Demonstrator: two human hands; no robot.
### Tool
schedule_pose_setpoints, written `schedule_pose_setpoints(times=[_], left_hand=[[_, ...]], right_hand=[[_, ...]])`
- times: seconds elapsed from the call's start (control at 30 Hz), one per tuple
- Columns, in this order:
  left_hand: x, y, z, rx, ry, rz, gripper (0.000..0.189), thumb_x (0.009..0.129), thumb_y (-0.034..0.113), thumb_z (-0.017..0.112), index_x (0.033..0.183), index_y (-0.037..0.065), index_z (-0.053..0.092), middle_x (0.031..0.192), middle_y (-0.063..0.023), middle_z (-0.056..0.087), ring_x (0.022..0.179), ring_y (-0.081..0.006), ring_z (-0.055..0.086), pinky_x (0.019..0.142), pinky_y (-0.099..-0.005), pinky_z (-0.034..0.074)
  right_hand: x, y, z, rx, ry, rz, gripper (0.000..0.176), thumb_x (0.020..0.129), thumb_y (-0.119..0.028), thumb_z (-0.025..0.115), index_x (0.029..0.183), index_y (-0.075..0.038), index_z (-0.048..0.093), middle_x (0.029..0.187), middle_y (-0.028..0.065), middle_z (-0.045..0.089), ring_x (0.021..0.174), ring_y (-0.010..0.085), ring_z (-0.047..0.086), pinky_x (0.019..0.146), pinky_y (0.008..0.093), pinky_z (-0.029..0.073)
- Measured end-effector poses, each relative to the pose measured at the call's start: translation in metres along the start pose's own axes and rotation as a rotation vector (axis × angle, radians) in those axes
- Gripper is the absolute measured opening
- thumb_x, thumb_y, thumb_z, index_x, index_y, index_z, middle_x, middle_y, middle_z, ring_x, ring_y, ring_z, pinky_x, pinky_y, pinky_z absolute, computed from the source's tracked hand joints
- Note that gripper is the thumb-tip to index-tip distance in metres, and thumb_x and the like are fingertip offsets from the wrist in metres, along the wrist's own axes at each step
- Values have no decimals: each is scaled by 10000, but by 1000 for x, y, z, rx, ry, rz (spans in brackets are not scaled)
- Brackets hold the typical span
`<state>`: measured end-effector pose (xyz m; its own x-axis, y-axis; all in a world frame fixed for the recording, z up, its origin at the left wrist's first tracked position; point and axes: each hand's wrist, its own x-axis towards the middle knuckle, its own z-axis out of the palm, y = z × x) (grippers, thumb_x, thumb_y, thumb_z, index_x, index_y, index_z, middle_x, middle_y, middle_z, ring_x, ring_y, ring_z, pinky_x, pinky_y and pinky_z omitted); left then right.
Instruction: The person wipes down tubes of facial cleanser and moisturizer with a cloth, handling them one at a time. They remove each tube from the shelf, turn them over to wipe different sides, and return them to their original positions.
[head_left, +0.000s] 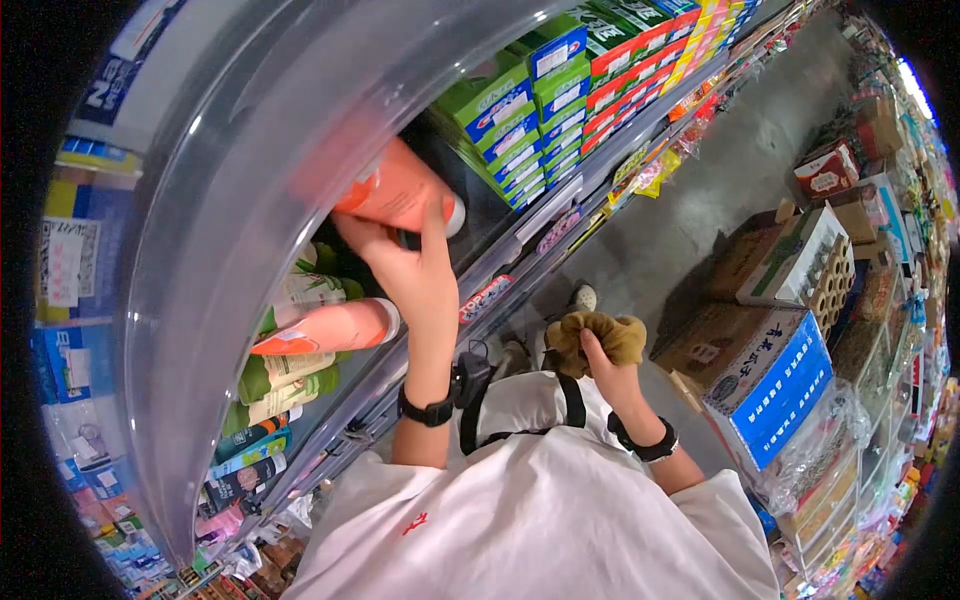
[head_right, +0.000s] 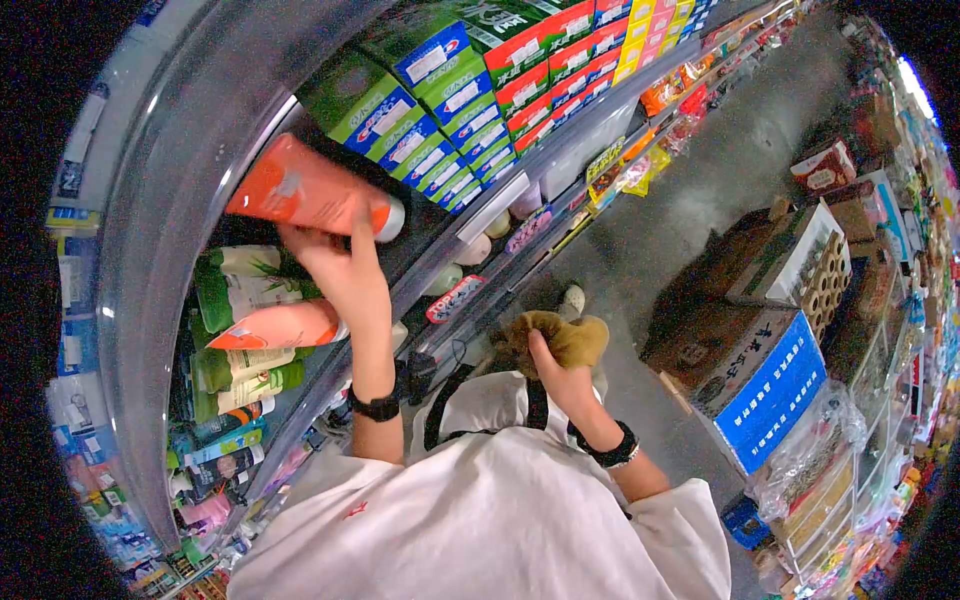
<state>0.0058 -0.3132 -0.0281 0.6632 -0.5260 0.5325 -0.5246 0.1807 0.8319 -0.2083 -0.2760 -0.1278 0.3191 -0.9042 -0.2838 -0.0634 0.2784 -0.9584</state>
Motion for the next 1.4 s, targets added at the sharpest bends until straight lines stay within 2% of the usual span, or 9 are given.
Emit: schedule_pose_setpoints(times=[0.2,0.33,0.5,0.6,0.77,0.93,1.13,1.33,1.4], left_hand=[[-39,39,-23,-125,-67,-5,754,733,49,564,1283,9,50,1230,-189,255,1133,-250,314,966,-370,227],[-60,50,-42,-971,-545,-597,776,712,314,572,1269,25,116,1023,-170,436,865,-196,491,759,-309,404],[-87,31,-56,-1251,-783,-1065,815,694,581,448,1247,24,227,877,-140,475,685,-207,513,577,-285,414],[-92,23,-79,-1203,-748,-1145,748,760,588,375,1218,2,298,919,-93,510,750,-166,532,621,-276,456],[-112,24,-95,-940,-793,-1004,739,798,591,280,1251,7,260,1255,-127,346,1137,-206,364,946,-322,292],[-120,16,-127,-252,-1004,-667,607,835,394,393,1264,4,214,1248,-124,342,1157,-231,323,951,-306,262],[-137,12,-146,-528,-877,-821,531,852,414,342,1183,-1,351,1113,-111,468,982,-208,465,833,-299,360],[-136,27,-143,-459,-747,-318,491,817,308,444,1192,8,344,1048,-137,447,962,-246,448,849,-307,330],[-135,37,-145,-643,-715,-446,502,785,278,491,1170,-12,349,1046,-148,413,993,-268,409,865,-329,303]], right_hand=[[8,-20,8,-6,49,-88,157,819,-94,500,883,40,552,798,19,582,706,80,526,640,210,428],[-5,-9,14,103,127,-127,230,814,-98,486,1014,15,489,954,62,550,846,132,520,741,246,410],[-50,-14,25,518,63,-79,558,748,-306,506,1182,3,341,1175,123,411,1067,249,406,920,349,291],[-85,-18,36,189,-190,-243,543,740,-330,516,1149,0,381,1162,137,422,1070,266,405,919,362,293],[-111,-21,73,-550,-490,-700,525,727,-369,534,1096,-5,448,1140,161,441,1075,296,403,918,385,295],[-94,-36,93,-353,-362,-761,485,706,-307,541,1077,-4,470,1119,188,451,1098,343,364,931,423,262],[-86,-59,103,-168,-422,-494,483,736,-209,496,1158,-3,385,1181,176,399,1122,336,336,952,392,212],[-104,-58,116,-339,-424,-698,477,744,-201,492,1159,6,381,1166,171,408,1102,319,354,939,380,228],[-114,-55,118,-378,-452,-730,477,744,-204,496,1157,6,382,1163,168,411,1095,313,362,934,375,238]])
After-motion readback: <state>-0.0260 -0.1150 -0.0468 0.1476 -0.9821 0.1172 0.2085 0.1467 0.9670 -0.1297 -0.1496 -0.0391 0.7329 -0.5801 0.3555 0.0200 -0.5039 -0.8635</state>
